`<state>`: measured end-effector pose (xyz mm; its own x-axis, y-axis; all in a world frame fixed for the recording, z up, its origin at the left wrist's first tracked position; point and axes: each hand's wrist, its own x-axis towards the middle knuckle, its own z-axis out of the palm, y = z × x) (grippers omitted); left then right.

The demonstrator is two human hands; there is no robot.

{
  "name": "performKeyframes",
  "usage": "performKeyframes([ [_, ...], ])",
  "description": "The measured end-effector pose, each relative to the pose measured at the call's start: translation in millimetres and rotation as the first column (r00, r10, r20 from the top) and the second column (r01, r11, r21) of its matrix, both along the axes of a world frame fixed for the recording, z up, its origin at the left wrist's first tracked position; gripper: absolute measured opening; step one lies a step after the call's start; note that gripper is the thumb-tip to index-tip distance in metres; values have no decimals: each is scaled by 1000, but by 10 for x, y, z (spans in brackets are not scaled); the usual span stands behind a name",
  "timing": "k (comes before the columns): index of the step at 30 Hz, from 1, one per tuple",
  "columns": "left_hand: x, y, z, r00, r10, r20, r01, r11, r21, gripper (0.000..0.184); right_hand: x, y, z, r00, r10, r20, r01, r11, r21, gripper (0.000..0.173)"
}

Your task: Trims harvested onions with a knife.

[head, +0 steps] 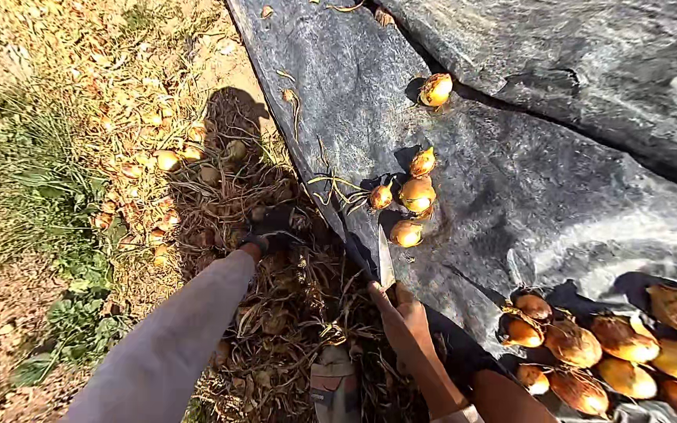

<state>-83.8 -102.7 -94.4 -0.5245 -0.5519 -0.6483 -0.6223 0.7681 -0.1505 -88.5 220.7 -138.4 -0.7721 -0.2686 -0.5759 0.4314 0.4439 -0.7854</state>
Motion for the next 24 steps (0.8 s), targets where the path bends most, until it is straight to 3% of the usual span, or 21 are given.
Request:
performKeyframes([
  [1,246,213,57,967,-39,-251,7,991,-130,36,-29,24,-15,1000,3,6,-3,1000,6,56],
  [2,93,445,497,989,137,-61,-136,991,13,39,-60,37,-24,1000,1,10,-1,1000,9,57],
  [3,12,656,757,963,268,-38,-262,957,122,36,-86,39,-19,1000,-7,15,7,1000,6,58],
  [4,79,822,846,937,315,-150,-273,929,249,30,-90,33,-7,1000,-14,22,14,1000,-2,59],
  [5,189,908,811,920,288,-266,-164,899,406,26,-71,27,15,999,-12,35,12,1000,-20,59],
  [6,227,932,663,904,219,-368,23,834,552,33,-46,22,32,999,-7,37,9,999,-52,58],
  [7,116,973,529,929,88,-360,178,746,641,51,-27,24,41,1000,-7,30,10,994,-113,56],
  [8,10,1038,473,936,30,-352,240,676,697,61,-5,30,32,1000,-14,9,16,978,-207,54],
  [10,-69,1073,572,948,-5,-318,255,614,747,52,4,40,67,998,-34,58,55,911,-409,51],
  [14,-36,960,904,950,-296,-97,282,684,673,41,38,39,205,999,13,53,20,817,-576,45],
  [15,-8,918,935,951,-307,-44,253,687,681,37,60,21,233,996,28,85,28,803,-596,46],
  [17,91,808,886,983,-178,-47,154,660,735,27,98,-24,265,987,64,149,40,796,-604,47],
  [19,121,702,795,974,-141,-179,224,730,646,32,102,-51,267,989,120,90,-46,815,-578,49],
  [21,88,567,655,885,-286,-366,416,838,352,40,117,-80,294,984,171,40,-125,843,-524,48],
  [22,64,511,618,837,-331,-435,460,857,232,44,150,-114,268,989,138,58,-92,866,-492,46],
  [24,28,531,684,775,-369,-513,504,850,151,47,186,-141,118,987,56,149,2,930,-368,49],
])
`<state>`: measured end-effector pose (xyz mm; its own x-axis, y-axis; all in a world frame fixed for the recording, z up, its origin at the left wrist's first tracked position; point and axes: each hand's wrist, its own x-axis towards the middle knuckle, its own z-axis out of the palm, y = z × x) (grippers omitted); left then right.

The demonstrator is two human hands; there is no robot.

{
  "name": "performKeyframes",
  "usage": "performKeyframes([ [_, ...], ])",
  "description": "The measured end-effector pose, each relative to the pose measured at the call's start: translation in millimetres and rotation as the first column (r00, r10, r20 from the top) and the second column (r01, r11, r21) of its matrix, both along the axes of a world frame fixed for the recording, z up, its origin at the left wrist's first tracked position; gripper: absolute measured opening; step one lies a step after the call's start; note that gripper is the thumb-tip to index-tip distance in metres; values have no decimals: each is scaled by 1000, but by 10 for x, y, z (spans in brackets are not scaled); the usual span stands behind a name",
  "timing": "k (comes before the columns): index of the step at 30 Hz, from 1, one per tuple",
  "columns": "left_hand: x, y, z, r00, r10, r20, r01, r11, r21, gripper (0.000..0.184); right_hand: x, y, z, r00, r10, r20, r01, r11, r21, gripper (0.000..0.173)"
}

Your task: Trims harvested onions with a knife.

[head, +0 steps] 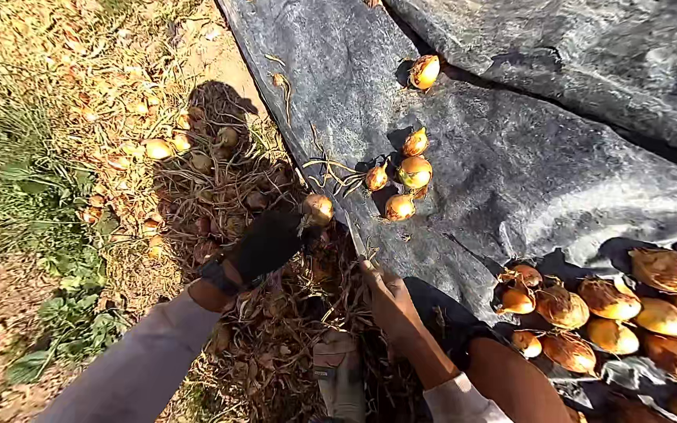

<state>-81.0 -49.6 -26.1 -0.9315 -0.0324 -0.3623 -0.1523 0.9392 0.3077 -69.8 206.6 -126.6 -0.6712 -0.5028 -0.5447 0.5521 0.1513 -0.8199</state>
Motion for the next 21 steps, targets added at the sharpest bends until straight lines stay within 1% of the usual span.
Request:
performKeyframes([
  [1,6,73,60,999,-51,-9,51,998,22,43,-8,9,-77,999,10,33,-12,998,58,51],
  [2,27,176,111,991,-130,45,127,991,48,39,-24,24,-115,996,58,64,-63,994,93,54],
  [4,140,396,47,946,-285,155,268,956,120,36,-58,30,-71,984,156,83,-164,980,108,65],
  [5,206,500,-31,910,-349,223,319,934,161,37,-42,8,-35,988,144,57,-149,985,92,65],
  [7,283,636,-169,832,-381,404,321,923,211,36,36,-47,-19,994,111,-25,-109,992,65,54],
  [8,276,645,-229,806,-369,463,319,929,185,31,72,-68,-18,990,127,-60,-122,990,76,51],
  [9,232,623,-269,806,-333,489,315,941,123,25,85,-75,-7,986,145,-80,-138,986,90,49],
  [10,166,574,-301,829,-276,487,300,953,28,21,77,-66,11,985,142,-95,-131,984,117,47],
  [11,93,495,-350,868,-174,466,241,967,-87,22,52,-34,24,989,100,-111,-82,984,160,47],
  [13,-69,232,-569,914,87,395,38,954,-299,31,-29,53,-10,974,-159,-162,184,971,151,44],
  [14,-98,91,-707,927,163,338,-27,927,-374,31,-93,111,-50,946,-262,-192,291,946,141,46],
  [15,-76,-1,-805,934,198,296,-57,904,-424,30,-164,173,-66,922,-322,-216,359,920,158,48],
  [16,-14,-16,-802,929,209,307,-57,897,-438,31,-222,223,-79,907,-338,-250,389,901,194,52],
  [17,48,52,-637,871,227,436,-31,910,-413,35,-255,264,-78,907,-314,-279,380,897,225,56],
  [18,77,136,-401,712,257,654,-26,940,-342,41,-259,284,-69,911,-277,-304,356,902,245,59],
  [19,372,106,-469,798,231,556,-71,953,-294,37,-237,282,-63,917,-233,-322,320,913,251,61],
  [20,514,84,-556,845,213,491,-82,958,-274,34,-200,261,-65,924,-182,-336,275,927,254,61],
  [21,340,116,-546,753,234,614,-48,951,-304,37,-163,233,-75,931,-128,-343,225,939,260,62],
])
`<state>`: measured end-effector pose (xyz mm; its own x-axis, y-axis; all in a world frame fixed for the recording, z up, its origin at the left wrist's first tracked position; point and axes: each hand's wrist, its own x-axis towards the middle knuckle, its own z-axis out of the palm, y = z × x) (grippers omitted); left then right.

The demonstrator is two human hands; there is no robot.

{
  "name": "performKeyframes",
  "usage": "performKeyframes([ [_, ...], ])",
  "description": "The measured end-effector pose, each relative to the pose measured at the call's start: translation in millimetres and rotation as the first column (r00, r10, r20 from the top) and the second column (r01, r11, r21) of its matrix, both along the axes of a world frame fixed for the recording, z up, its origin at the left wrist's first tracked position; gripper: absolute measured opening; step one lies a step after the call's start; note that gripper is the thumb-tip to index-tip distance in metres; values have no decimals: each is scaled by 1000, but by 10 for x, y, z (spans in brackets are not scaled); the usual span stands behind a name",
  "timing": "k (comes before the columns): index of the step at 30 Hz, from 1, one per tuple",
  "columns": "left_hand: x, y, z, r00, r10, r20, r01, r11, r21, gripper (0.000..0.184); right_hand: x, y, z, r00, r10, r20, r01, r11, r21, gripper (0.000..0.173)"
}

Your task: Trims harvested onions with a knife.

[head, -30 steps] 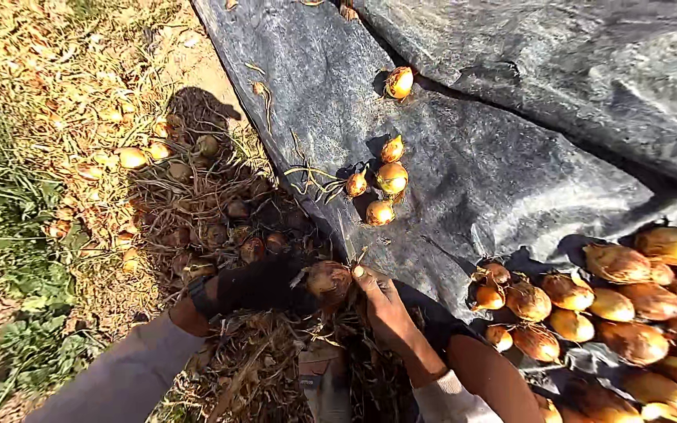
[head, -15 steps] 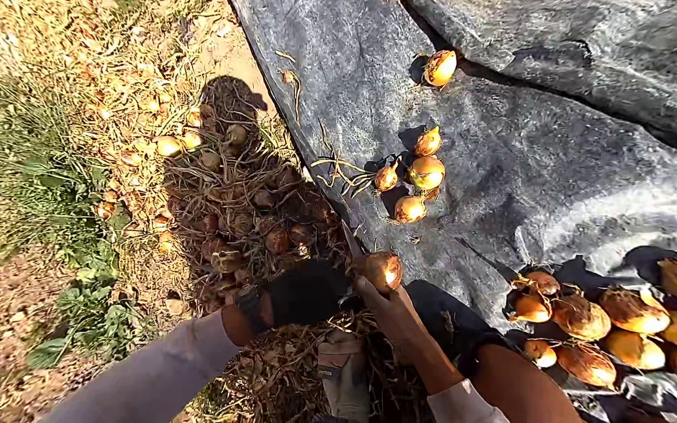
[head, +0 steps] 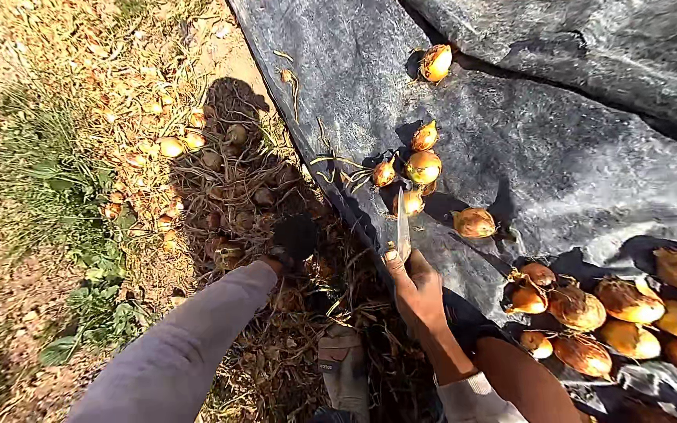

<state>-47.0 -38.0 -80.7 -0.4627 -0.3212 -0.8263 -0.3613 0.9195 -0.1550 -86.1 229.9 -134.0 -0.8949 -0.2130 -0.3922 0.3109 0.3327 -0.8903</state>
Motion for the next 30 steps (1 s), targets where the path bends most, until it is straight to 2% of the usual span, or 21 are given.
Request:
performKeyframes([
  [1,-266,29,-49,994,-10,111,15,999,-44,39,25,-22,-18,999,52,13,-53,998,16,63],
  [3,-400,-155,-532,985,-110,-133,94,988,-123,37,25,-23,-32,986,129,106,-134,990,39,61],
  [5,-382,-348,-548,975,-10,-223,18,999,34,39,-5,-10,-41,962,190,198,-206,976,67,58],
  [7,-214,-401,-278,930,192,-312,-98,951,294,40,-31,-13,-4,940,204,275,-231,970,69,60],
  [8,-118,-320,-101,872,356,-337,-190,879,437,32,-41,-20,21,929,207,306,-235,970,56,64],
  [9,-19,-218,57,781,538,-317,-290,762,578,28,-36,-32,27,918,217,332,-244,969,42,68],
  [10,81,-102,208,708,652,-270,-336,648,684,23,-18,-40,38,908,229,351,-249,968,11,69],
  [12,230,113,481,666,710,-229,-282,523,804,17,33,-49,52,890,275,363,-247,961,-124,64],
  [14,279,303,616,584,794,-170,-283,396,874,16,93,-55,83,887,303,348,-198,931,-306,57],
  [16,349,318,619,606,777,-169,-208,360,909,12,119,-83,158,899,268,347,-119,911,-396,51],
  [18,300,357,591,523,849,74,-355,138,925,12,137,-105,232,896,227,382,-43,900,-434,44],
  [19,241,383,600,501,852,153,-432,92,897,13,140,-114,250,892,226,391,-30,894,-448,44],
  [20,191,377,603,519,841,155,-463,124,878,11,142,-119,255,890,243,385,-51,893,-447,44],
  [21,150,353,596,564,822,79,-458,232,858,9,143,-121,258,888,276,366,-103,898,-427,47],
  [22,111,295,574,632,774,-51,-420,396,817,9,144,-123,263,881,327,342,-177,899,-401,51],
  [23,66,212,549,717,666,-208,-347,598,722,13,149,-136,266,868,386,311,-256,886,-387,55],
  [24,22,109,513,776,533,-338,-260,758,598,20,168,-160,267,855,437,281,-313,865,-391,57],
  [25,-34,31,510,797,433,-422,-197,846,495,24,203,-193,250,854,451,259,-323,850,-417,58],
  [26,-90,-23,529,796,385,-466,-178,886,427,26,239,-219,218,861,440,256,-308,850,-427,58],
  [28,-124,-63,590,766,345,-542,-117,904,411,22,280,-244,101,878,367,306,-247,897,-368,59],
  [30,-86,11,678,724,434,-536,-99,835,542,15,237,-220,1,827,357,434,-248,925,-288,57],
])
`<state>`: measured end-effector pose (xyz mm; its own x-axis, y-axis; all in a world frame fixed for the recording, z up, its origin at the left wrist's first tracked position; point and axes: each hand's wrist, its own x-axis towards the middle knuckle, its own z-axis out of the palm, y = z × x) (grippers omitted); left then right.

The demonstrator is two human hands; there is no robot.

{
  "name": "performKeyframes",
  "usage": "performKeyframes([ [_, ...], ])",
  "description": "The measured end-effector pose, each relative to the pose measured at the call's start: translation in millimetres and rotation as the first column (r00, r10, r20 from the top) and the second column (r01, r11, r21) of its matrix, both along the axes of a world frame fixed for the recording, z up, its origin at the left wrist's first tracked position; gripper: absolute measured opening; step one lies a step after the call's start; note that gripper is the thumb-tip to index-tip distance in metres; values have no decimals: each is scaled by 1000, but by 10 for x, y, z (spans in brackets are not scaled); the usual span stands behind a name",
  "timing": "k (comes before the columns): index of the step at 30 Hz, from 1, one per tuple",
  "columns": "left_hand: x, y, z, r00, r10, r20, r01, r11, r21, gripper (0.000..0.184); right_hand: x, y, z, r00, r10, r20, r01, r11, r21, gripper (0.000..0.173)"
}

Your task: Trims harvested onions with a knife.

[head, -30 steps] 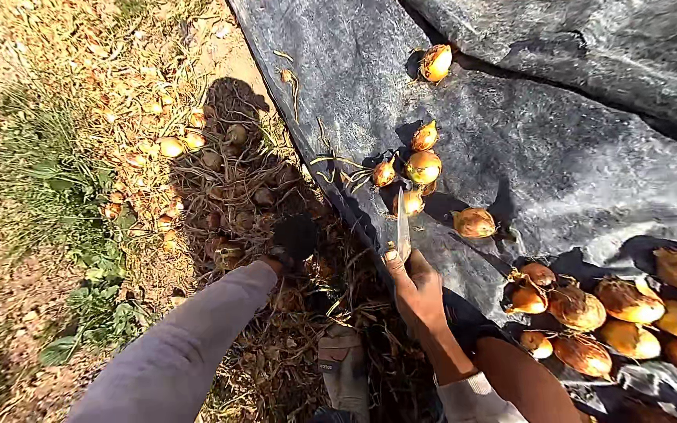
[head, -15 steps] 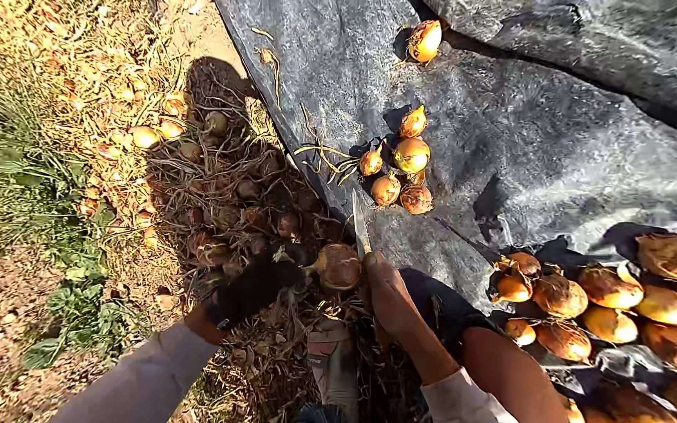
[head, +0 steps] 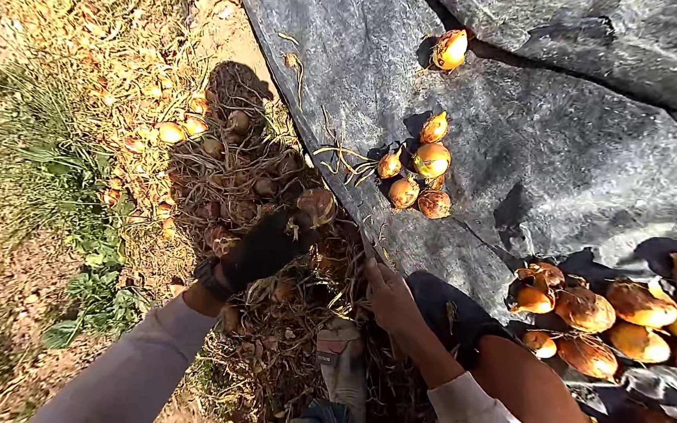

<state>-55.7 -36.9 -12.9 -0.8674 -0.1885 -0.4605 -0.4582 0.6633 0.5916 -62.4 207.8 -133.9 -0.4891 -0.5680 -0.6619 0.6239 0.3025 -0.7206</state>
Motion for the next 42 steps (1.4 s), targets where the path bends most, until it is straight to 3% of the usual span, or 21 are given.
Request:
performKeyframes([
  [1,44,68,27,1000,-10,-11,11,994,108,12,-18,13,-26,997,39,59,-41,999,30,58],
  [3,148,207,-32,978,-209,-5,207,966,156,12,-13,7,-6,990,71,119,-74,997,25,60],
  [5,258,357,-201,894,-444,55,440,895,73,17,55,-45,58,996,-67,62,70,996,-49,48],
  [8,256,433,-393,825,-545,151,561,823,-96,15,146,-77,44,984,-155,-89,143,981,-129,36],
  [10,55,280,-521,861,-415,294,497,807,-319,22,139,-47,67,970,-203,-135,190,976,-104,39],
  [13,-257,-196,-851,923,-19,383,237,814,-530,36,-39,54,86,902,-414,-120,413,910,-33,46],
  [16,-303,-465,-1193,872,190,452,99,835,-542,69,-163,149,0,835,-530,-151,532,846,-25,51],
  [18,-237,-497,-1472,856,267,442,15,843,-538,85,-136,148,-19,857,-480,-190,486,874,-16,51],
  [20,-190,-502,-1587,865,294,407,-20,830,-557,88,-88,82,-17,902,-373,-216,387,922,24,51],
  [24,-97,-486,-1401,910,284,302,-165,916,-367,91,-89,49,0,950,-238,-203,267,955,130,49],
  [28,129,-77,-783,962,218,164,-240,963,127,98,-155,84,-7,981,-132,-144,160,966,201,55],
  [31,217,147,-419,990,81,116,-120,914,387,90,-118,86,30,993,-52,-108,62,994,94,60],
  [34,139,203,-198,986,-166,-26,156,847,509,77,-106,120,151,996,-25,-86,17,996,-85,59],
  [36,131,219,-36,982,-178,55,127,855,502,63,-100,128,205,994,-72,-78,56,980,-189,52],
  [39,128,224,167,909,-76,410,-91,923,373,44,-86,120,184,991,-62,-119,28,962,-271,43],
  [42,239,128,104,869,20,494,-279,845,456,21,-79,114,164,996,-51,-75,28,959,-281,43],
])
